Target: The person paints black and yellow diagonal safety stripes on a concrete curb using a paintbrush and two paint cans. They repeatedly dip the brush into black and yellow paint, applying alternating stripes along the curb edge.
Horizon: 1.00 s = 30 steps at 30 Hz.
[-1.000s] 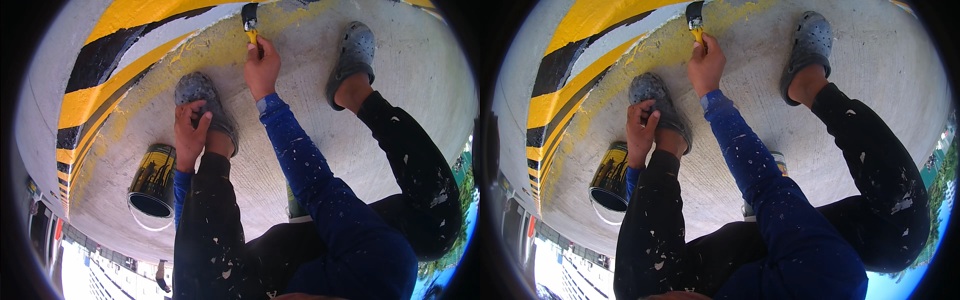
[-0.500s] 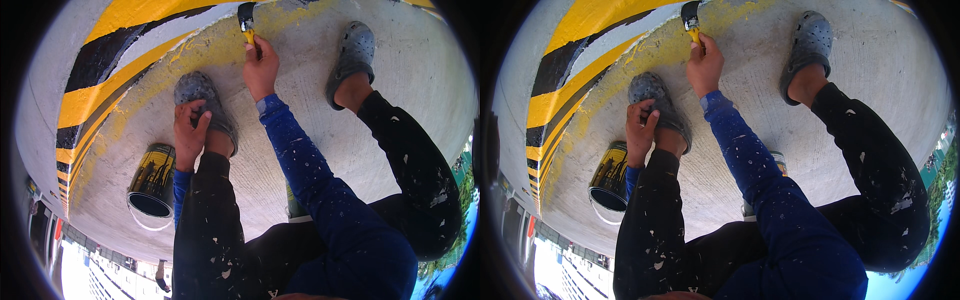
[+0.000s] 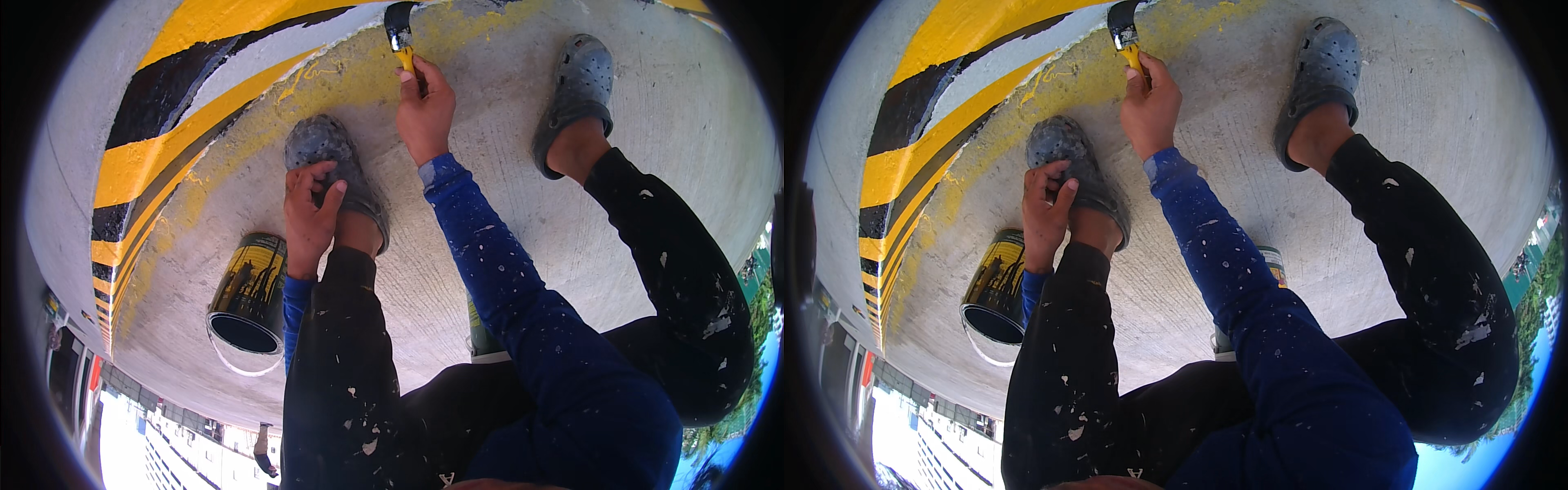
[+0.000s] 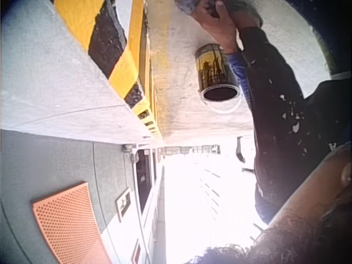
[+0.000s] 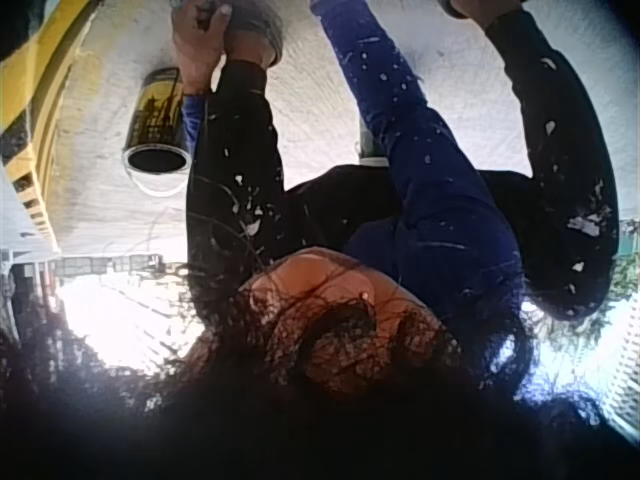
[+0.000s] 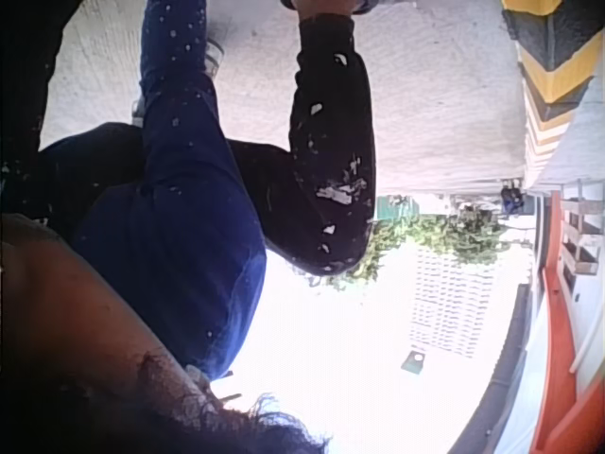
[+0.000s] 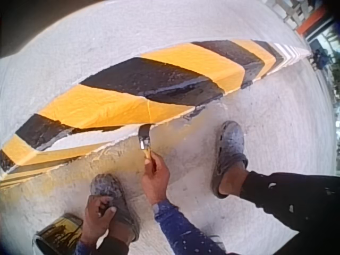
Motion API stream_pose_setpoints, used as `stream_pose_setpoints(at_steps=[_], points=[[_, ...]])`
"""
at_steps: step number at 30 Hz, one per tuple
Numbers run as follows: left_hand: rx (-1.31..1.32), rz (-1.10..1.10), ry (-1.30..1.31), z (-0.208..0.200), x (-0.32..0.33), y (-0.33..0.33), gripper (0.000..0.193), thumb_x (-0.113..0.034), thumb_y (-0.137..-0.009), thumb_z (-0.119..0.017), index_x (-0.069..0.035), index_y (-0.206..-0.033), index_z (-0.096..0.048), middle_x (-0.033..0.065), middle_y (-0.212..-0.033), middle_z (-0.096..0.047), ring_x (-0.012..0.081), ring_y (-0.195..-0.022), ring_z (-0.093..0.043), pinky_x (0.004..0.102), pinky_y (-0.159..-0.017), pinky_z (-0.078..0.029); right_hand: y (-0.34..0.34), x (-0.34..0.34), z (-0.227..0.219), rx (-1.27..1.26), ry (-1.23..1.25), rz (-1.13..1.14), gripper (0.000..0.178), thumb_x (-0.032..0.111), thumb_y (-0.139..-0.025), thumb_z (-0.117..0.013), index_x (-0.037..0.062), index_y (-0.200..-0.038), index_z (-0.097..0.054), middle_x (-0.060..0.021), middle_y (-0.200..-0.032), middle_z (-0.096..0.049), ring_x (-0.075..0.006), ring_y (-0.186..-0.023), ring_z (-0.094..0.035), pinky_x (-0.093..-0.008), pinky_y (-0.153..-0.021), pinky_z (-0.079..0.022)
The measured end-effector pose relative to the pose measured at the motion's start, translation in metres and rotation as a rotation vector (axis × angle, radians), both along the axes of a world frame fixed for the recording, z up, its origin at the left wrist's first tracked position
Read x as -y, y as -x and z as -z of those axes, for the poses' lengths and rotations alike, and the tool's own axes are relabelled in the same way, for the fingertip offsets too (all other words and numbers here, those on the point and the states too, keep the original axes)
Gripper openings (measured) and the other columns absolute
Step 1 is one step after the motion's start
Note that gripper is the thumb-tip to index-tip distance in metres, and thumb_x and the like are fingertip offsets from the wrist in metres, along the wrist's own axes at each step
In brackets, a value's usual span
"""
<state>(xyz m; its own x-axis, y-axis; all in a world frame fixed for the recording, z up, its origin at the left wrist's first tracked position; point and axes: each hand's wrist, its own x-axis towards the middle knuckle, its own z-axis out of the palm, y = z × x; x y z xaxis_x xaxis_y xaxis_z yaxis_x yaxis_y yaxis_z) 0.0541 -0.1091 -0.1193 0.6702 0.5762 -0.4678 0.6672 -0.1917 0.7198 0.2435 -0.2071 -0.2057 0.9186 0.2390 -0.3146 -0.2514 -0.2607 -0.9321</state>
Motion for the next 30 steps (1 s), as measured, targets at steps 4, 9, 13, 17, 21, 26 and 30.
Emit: stream_pose_setpoints(at_steps=[4,9,13,17,21,26,30], points=[[0.001,0.008,0.004,0.003,0.001,-0.001,0.033,-0.015,-0.09,-0.078,-0.006,-0.121,-0.073,0.0102,-0.103,-0.059,0.022,-0.089,-0.055,0.0355,-0.083,-0.05,0.001,0.001,0.002,0.016,-0.014,0.006,0.031,0.009,-0.105,-0.064,-0.004,-0.133,-0.065,-0.016,-0.116,-0.074,-0.0221,-0.101,-0.071,-0.0361,-0.088,-0.056],[-0.006,0.01,0.003,0.002,0.0,0.0,0.033,-0.015,-0.09,-0.078,-0.007,-0.121,-0.073,0.0104,-0.104,-0.059,0.0221,-0.09,-0.056,0.0354,-0.083,-0.05,0.003,0.001,0.003,0.003,-0.033,-0.002,0.031,0.009,-0.104,-0.065,-0.0041,-0.133,-0.065,-0.0159,-0.115,-0.074,-0.0218,-0.101,-0.071,-0.036,-0.088,-0.056],[0.009,-0.001,0.013,0.004,0.001,0.0,0.032,-0.014,-0.09,-0.078,-0.007,-0.121,-0.073,0.0105,-0.105,-0.06,0.0222,-0.091,-0.056,0.0351,-0.084,-0.05,0.003,0.003,0.008,0.057,-0.038,-0.013,0.034,0.017,-0.106,-0.066,-0.0023,-0.135,-0.065,-0.0112,-0.112,-0.077,-0.0165,-0.099,-0.07,-0.0325,-0.088,-0.054],[-0.013,-0.013,0.028,0.004,0.0,0.002,0.032,-0.012,-0.09,-0.078,-0.008,-0.122,-0.073,0.0105,-0.108,-0.061,0.0217,-0.093,-0.057,0.0347,-0.085,-0.051,0.004,0.003,0.005,0.041,-0.037,-0.04,0.035,0.017,-0.106,-0.065,-0.0027,-0.135,-0.065,-0.011,-0.112,-0.076,-0.0158,-0.099,-0.069,-0.0313,-0.089,-0.054],[-0.004,0.01,0.013,0.002,0.0,-0.001,0.033,-0.012,-0.09,-0.078,-0.008,-0.123,-0.072,0.0104,-0.109,-0.061,0.0217,-0.094,-0.057,0.0349,-0.085,-0.051,0.005,0.006,0.007,0.047,-0.064,-0.054,0.035,0.017,-0.107,-0.065,-0.0036,-0.135,-0.064,-0.0115,-0.114,-0.075,-0.0152,-0.1,-0.069,-0.0305,-0.09,-0.054],[0.0,0.009,0.013,0.001,0.001,0.001,0.033,-0.012,-0.09,-0.077,-0.008,-0.123,-0.072,0.0102,-0.112,-0.062,0.0221,-0.094,-0.058,0.0353,-0.085,-0.051,0.007,0.01,0.004,0.051,-0.122,-0.174,0.033,0.014,-0.107,-0.064,-0.0045,-0.135,-0.064,-0.0127,-0.118,-0.074,-0.0158,-0.105,-0.07,-0.0299,-0.092,-0.054],[-0.006,-0.003,0.072,-0.004,-0.002,0.004,0.037,-0.013,-0.091,-0.078,-0.008,-0.127,-0.071,0.01,-0.115,-0.062,0.0203,-0.093,-0.059,0.0346,-0.084,-0.051,0.022,0.02,-0.016,0.042,-0.132,-0.376,0.031,0.01,-0.107,-0.063,-0.0052,-0.134,-0.063,-0.0144,-0.121,-0.073,-0.0185,-0.109,-0.071,-0.0304,-0.095,-0.054]])
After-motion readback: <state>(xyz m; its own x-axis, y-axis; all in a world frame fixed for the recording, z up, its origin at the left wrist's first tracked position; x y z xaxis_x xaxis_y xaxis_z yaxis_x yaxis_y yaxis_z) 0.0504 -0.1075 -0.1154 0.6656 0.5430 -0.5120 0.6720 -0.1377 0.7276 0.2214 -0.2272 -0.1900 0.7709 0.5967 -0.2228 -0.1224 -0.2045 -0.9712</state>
